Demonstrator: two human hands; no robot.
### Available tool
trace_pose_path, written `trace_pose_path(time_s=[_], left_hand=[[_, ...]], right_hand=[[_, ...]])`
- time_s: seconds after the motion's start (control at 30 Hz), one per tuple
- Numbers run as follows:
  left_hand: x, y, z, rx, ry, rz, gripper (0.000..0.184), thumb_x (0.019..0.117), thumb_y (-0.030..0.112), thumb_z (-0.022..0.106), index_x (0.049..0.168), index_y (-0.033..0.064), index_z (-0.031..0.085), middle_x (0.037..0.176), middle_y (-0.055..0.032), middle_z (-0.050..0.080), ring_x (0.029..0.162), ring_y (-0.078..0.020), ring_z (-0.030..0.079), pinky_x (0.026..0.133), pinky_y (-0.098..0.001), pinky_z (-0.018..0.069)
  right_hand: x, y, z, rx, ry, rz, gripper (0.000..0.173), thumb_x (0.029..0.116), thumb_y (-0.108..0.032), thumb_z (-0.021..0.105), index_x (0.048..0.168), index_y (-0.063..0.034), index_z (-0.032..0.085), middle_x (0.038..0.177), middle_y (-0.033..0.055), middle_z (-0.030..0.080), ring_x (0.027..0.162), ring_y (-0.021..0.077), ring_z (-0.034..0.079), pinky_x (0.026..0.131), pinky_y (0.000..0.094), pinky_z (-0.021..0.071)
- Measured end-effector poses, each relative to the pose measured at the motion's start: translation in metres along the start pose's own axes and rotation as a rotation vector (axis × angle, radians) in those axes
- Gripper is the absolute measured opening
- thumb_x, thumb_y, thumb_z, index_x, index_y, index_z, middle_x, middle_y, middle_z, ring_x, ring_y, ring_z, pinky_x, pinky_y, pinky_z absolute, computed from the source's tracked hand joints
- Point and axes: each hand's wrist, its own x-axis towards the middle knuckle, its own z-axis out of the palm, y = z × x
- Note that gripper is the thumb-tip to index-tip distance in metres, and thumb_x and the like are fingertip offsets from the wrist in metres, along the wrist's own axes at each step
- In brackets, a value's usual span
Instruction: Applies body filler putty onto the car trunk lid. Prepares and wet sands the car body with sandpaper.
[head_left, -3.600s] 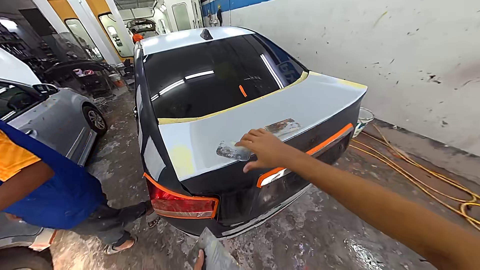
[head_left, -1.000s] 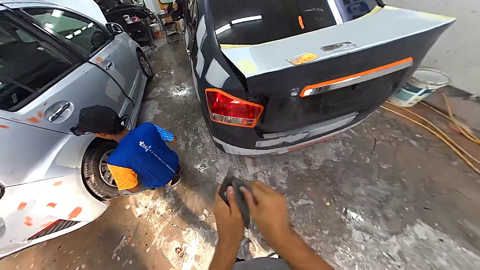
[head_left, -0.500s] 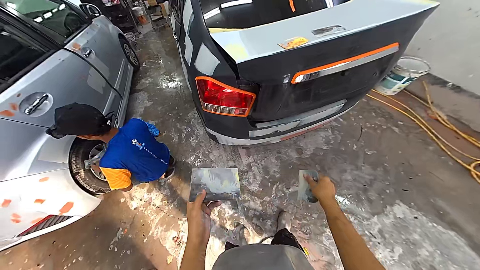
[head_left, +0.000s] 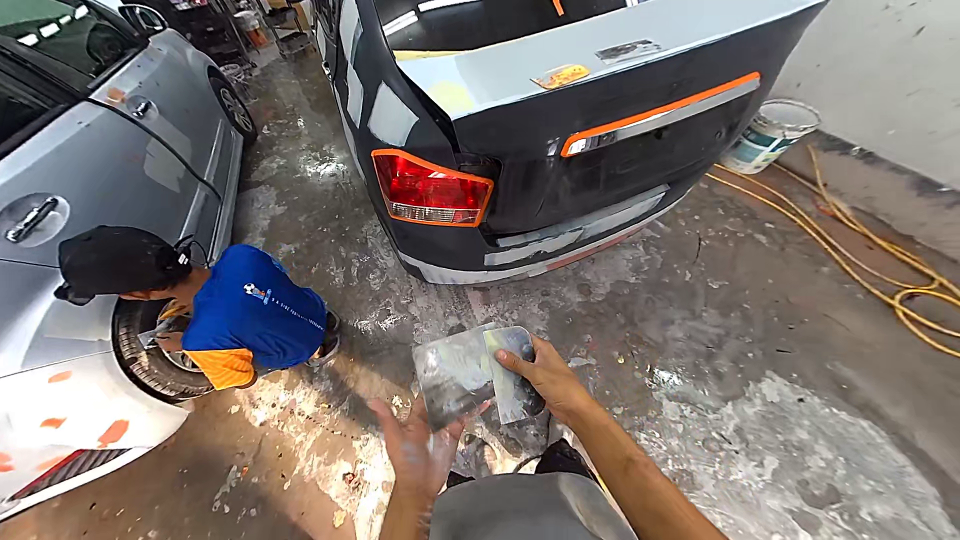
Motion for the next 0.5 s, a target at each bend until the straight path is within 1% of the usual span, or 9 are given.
trace_pose_path(time_s=[0.03, 0.07, 0.1, 0.13, 0.27, 0.33, 0.4, 0.43, 0.5], left_hand=[[-0.002, 0.007, -0.002, 0.004, 0.046, -0.030, 0.125, 0.0538, 0.099, 0.057, 0.141, 0.0095, 0.049, 0.123, -0.0176, 0.068, 0.111, -0.0358, 0.068, 0.089, -0.0586, 0.0577], [-0.003, 0.013, -0.005, 0.017, 0.069, -0.032, 0.119, 0.0505, 0.098, 0.060, 0.133, 0.0123, 0.057, 0.115, -0.0147, 0.071, 0.104, -0.0323, 0.071, 0.085, -0.0551, 0.0599], [-0.001, 0.016, -0.008, 0.006, 0.067, -0.016, 0.107, 0.0486, 0.093, 0.068, 0.120, 0.0138, 0.066, 0.106, -0.0130, 0.074, 0.097, -0.0299, 0.073, 0.081, -0.0532, 0.0616], [0.002, 0.018, -0.011, -0.024, 0.032, -0.012, 0.099, 0.0481, 0.089, 0.073, 0.114, 0.0148, 0.070, 0.103, -0.0125, 0.075, 0.095, -0.0291, 0.074, 0.081, -0.0527, 0.0618], [0.013, 0.028, -0.006, -0.120, -0.108, 0.028, 0.097, 0.0480, 0.085, 0.076, 0.116, 0.0154, 0.071, 0.109, -0.0146, 0.074, 0.102, -0.0314, 0.072, 0.088, -0.0556, 0.0593], [0.015, 0.028, 0.005, -0.182, -0.098, 0.038, 0.105, 0.0441, 0.085, 0.079, 0.120, 0.0140, 0.068, 0.114, -0.0168, 0.072, 0.106, -0.0342, 0.071, 0.088, -0.0575, 0.0588], [0.017, 0.023, 0.010, -0.268, -0.092, 0.011, 0.110, 0.0420, 0.083, 0.081, 0.123, 0.0110, 0.067, 0.119, -0.0190, 0.070, 0.109, -0.0367, 0.069, 0.090, -0.0592, 0.0580], [0.018, 0.020, 0.012, -0.270, -0.078, 0.016, 0.111, 0.0414, 0.083, 0.081, 0.123, 0.0096, 0.067, 0.118, -0.0193, 0.070, 0.108, -0.0365, 0.070, 0.089, -0.0586, 0.0585], [0.021, 0.018, 0.013, -0.191, -0.101, 0.080, 0.108, 0.0430, 0.084, 0.080, 0.120, 0.0096, 0.069, 0.112, -0.0180, 0.072, 0.104, -0.0336, 0.071, 0.088, -0.0561, 0.0594]], right_hand=[[-0.001, -0.007, 0.001, -0.064, -0.057, -0.014, 0.050, 0.0883, -0.027, 0.081, 0.129, -0.0037, 0.061, 0.110, 0.0131, 0.073, 0.097, 0.0209, 0.073, 0.089, 0.0369, 0.0613], [-0.002, -0.014, 0.004, -0.136, -0.121, -0.033, 0.050, 0.0882, -0.028, 0.081, 0.129, -0.0054, 0.062, 0.110, 0.0115, 0.073, 0.098, 0.0195, 0.072, 0.090, 0.0363, 0.0609], [-0.002, -0.021, 0.009, -0.207, -0.176, -0.058, 0.048, 0.0889, -0.027, 0.080, 0.129, -0.0066, 0.063, 0.109, 0.0099, 0.073, 0.097, 0.0182, 0.072, 0.089, 0.0358, 0.0608], [-0.001, -0.026, 0.014, -0.268, -0.212, -0.087, 0.045, 0.0897, -0.027, 0.080, 0.126, -0.0076, 0.064, 0.106, 0.0087, 0.073, 0.095, 0.0175, 0.072, 0.087, 0.0358, 0.0609], [0.010, -0.038, 0.030, -0.428, -0.200, -0.229, 0.038, 0.0905, -0.029, 0.080, 0.120, -0.0092, 0.067, 0.099, 0.0062, 0.074, 0.088, 0.0161, 0.073, 0.083, 0.0361, 0.0625], [0.014, -0.044, 0.035, -0.590, -0.118, -0.305, 0.043, 0.0901, -0.037, 0.079, 0.122, -0.0100, 0.067, 0.107, 0.0051, 0.072, 0.095, 0.0153, 0.071, 0.087, 0.0394, 0.0606], [0.015, -0.048, 0.042, -0.721, -0.066, -0.367, 0.048, 0.0920, -0.042, 0.076, 0.125, -0.0083, 0.066, 0.124, 0.0085, 0.062, 0.107, 0.0194, 0.065, 0.093, 0.0450, 0.0566], [0.015, -0.049, 0.044, -0.770, -0.051, -0.396, 0.048, 0.0931, -0.043, 0.074, 0.125, -0.0081, 0.066, 0.124, 0.0095, 0.061, 0.108, 0.0207, 0.064, 0.093, 0.0463, 0.0565], [0.014, -0.054, 0.046, -0.837, -0.055, -0.435, 0.046, 0.0959, -0.043, 0.070, 0.125, -0.0079, 0.065, 0.120, 0.0099, 0.064, 0.106, 0.0216, 0.066, 0.093, 0.0478, 0.0566]])
